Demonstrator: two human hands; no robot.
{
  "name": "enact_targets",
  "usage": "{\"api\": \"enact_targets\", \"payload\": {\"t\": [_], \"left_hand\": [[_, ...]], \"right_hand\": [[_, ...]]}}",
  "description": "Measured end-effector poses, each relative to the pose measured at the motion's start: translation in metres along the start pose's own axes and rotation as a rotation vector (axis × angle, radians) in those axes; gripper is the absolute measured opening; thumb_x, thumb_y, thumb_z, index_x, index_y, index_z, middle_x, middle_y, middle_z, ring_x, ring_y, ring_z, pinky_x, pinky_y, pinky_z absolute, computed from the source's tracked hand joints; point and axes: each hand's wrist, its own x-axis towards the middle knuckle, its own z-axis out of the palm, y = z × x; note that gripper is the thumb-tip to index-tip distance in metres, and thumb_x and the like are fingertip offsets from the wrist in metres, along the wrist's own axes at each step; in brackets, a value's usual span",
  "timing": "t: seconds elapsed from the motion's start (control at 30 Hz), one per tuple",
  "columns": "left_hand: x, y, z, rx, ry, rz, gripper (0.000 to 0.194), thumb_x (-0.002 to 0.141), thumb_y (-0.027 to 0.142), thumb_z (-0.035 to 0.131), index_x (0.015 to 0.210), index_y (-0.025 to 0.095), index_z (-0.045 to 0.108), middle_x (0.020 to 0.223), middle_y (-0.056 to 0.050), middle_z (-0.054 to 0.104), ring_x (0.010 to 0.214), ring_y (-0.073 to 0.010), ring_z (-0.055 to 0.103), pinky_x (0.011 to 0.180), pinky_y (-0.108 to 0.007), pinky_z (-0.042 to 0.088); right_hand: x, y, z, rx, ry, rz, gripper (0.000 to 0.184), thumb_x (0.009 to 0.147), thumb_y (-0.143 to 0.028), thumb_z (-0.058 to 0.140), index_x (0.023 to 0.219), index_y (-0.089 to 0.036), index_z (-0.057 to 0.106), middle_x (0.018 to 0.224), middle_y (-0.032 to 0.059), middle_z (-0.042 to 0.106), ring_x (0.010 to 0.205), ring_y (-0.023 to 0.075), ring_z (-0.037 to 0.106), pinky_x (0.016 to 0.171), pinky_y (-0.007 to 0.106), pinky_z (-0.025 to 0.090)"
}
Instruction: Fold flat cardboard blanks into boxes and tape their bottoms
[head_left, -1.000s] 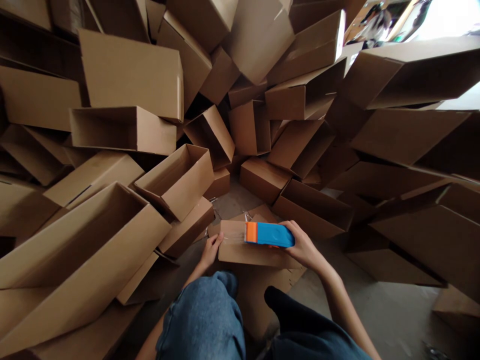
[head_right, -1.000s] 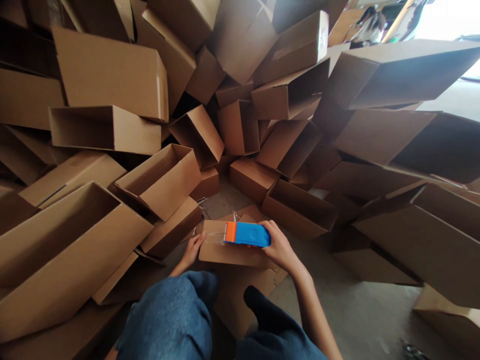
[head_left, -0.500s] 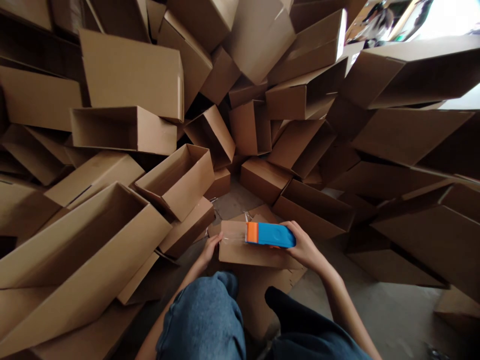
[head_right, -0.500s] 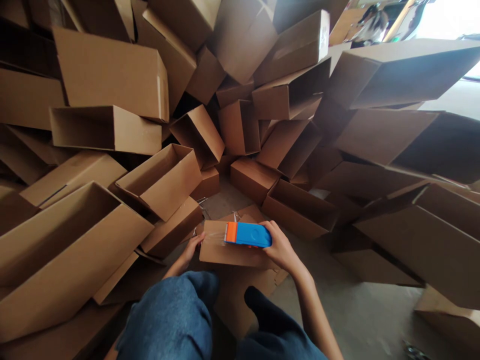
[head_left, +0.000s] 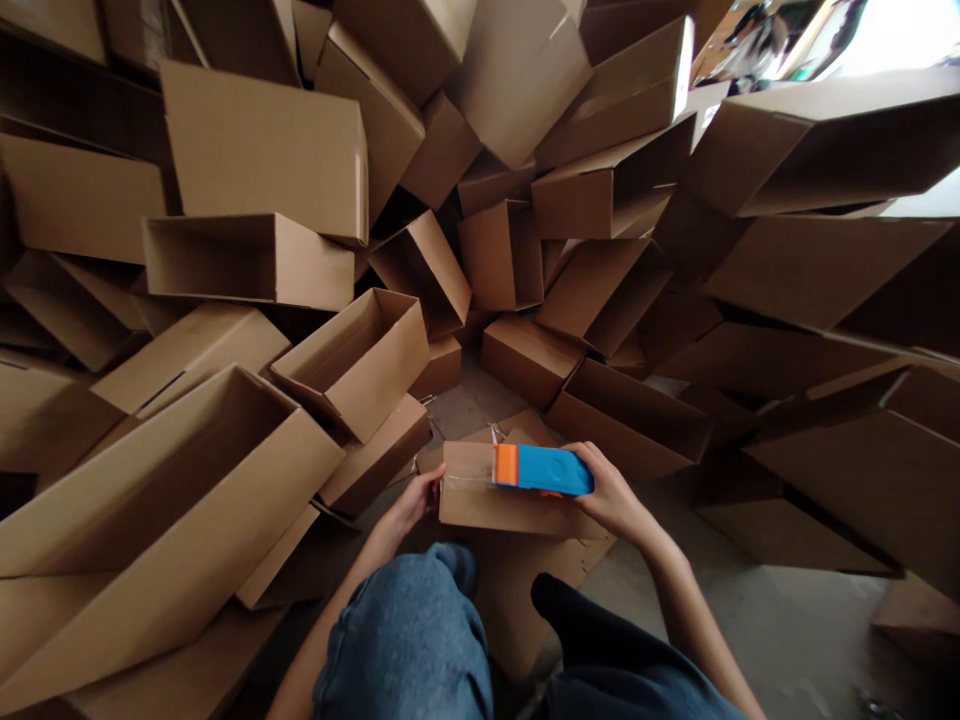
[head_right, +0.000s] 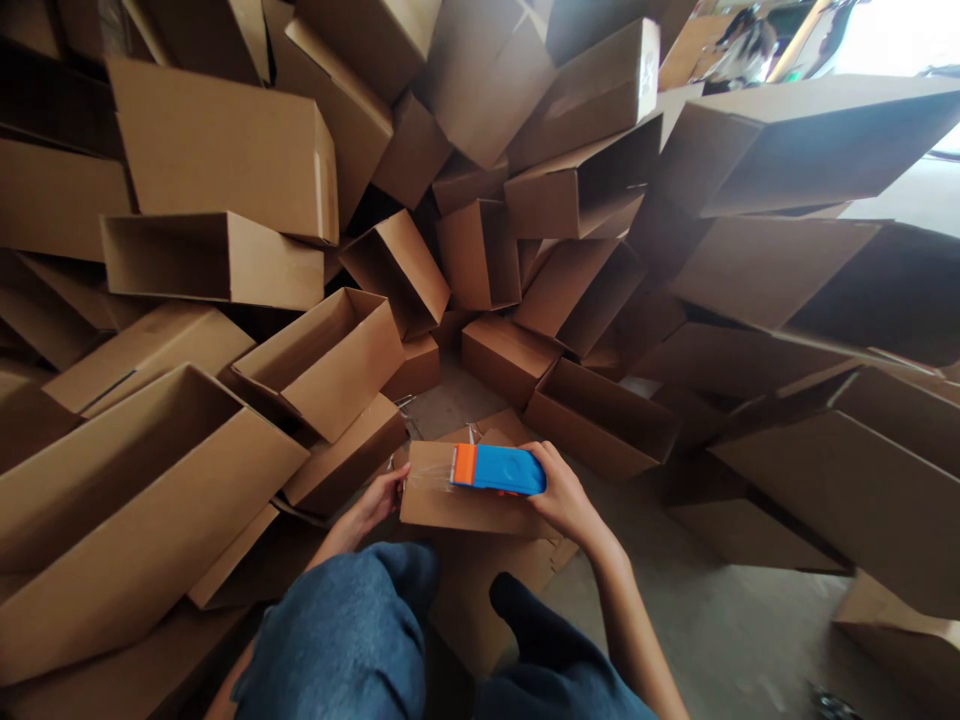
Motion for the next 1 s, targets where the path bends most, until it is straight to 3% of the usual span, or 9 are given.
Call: {"api": "enact_targets", "payload": {"t": [0.2, 0.37, 0.53, 0.77, 0.9, 1.0], "left_hand": [[-0.007, 0.001, 0.001, 0.047, -0.061, 0.05, 0.047, 0.065, 0.062, 0.079, 0.065, 0.019, 0.062, 0.063, -0.002, 0.063, 0.072, -0.0187, 0.058, 0.072, -0.031, 0.038], [-0.005, -0.009, -0.004, 0.127, -0.064, 0.154, 0.059, 0.066, 0.074, 0.073, 0.085, 0.019, 0.073, 0.087, -0.007, 0.075, 0.091, -0.0242, 0.065, 0.079, -0.032, 0.043], [-0.004, -0.017, -0.007, 0.178, -0.032, 0.206, 0.068, 0.068, 0.079, 0.068, 0.099, 0.018, 0.074, 0.105, -0.009, 0.076, 0.099, -0.0273, 0.066, 0.089, -0.037, 0.045], [-0.003, -0.023, 0.002, 0.199, 0.061, 0.361, 0.075, 0.06, 0.086, 0.066, 0.091, 0.019, 0.073, 0.107, -0.012, 0.076, 0.115, -0.034, 0.06, 0.102, -0.041, 0.041], [0.001, -0.026, 0.002, 0.205, 0.093, 0.359, 0.079, 0.052, 0.089, 0.068, 0.085, 0.017, 0.07, 0.106, -0.013, 0.073, 0.118, -0.0344, 0.056, 0.103, -0.037, 0.038], [0.004, -0.027, -0.001, 0.194, 0.067, 0.309, 0.066, 0.058, 0.08, 0.072, 0.083, 0.019, 0.066, 0.104, -0.01, 0.071, 0.12, -0.0307, 0.052, 0.102, -0.033, 0.036]], "right_hand": [[0.001, 0.0, 0.0, 0.013, 0.016, -0.009, 0.034, 0.071, -0.023, 0.059, 0.105, -0.025, 0.057, 0.099, 0.0041, 0.057, 0.089, 0.0222, 0.06, 0.079, 0.035, 0.046], [0.001, 0.0, 0.001, 0.014, 0.022, -0.012, 0.036, 0.069, -0.021, 0.058, 0.105, -0.024, 0.058, 0.1, 0.0044, 0.057, 0.09, 0.0227, 0.061, 0.079, 0.035, 0.046], [0.0, 0.001, 0.001, 0.007, 0.02, -0.011, 0.035, 0.069, -0.022, 0.058, 0.103, -0.024, 0.058, 0.098, 0.0042, 0.057, 0.088, 0.0223, 0.06, 0.079, 0.035, 0.046], [0.0, 0.004, 0.001, -0.004, 0.019, -0.016, 0.036, 0.069, -0.019, 0.057, 0.104, -0.025, 0.057, 0.101, 0.0041, 0.057, 0.09, 0.0222, 0.06, 0.079, 0.035, 0.046], [-0.001, 0.004, 0.001, 0.004, 0.018, -0.03, 0.036, 0.067, -0.019, 0.059, 0.103, -0.025, 0.057, 0.101, 0.0041, 0.059, 0.09, 0.0225, 0.06, 0.079, 0.035, 0.046], [-0.002, 0.004, 0.0, 0.022, 0.022, -0.036, 0.036, 0.068, -0.019, 0.058, 0.103, -0.025, 0.058, 0.1, 0.004, 0.059, 0.09, 0.0222, 0.061, 0.079, 0.035, 0.047]]}}
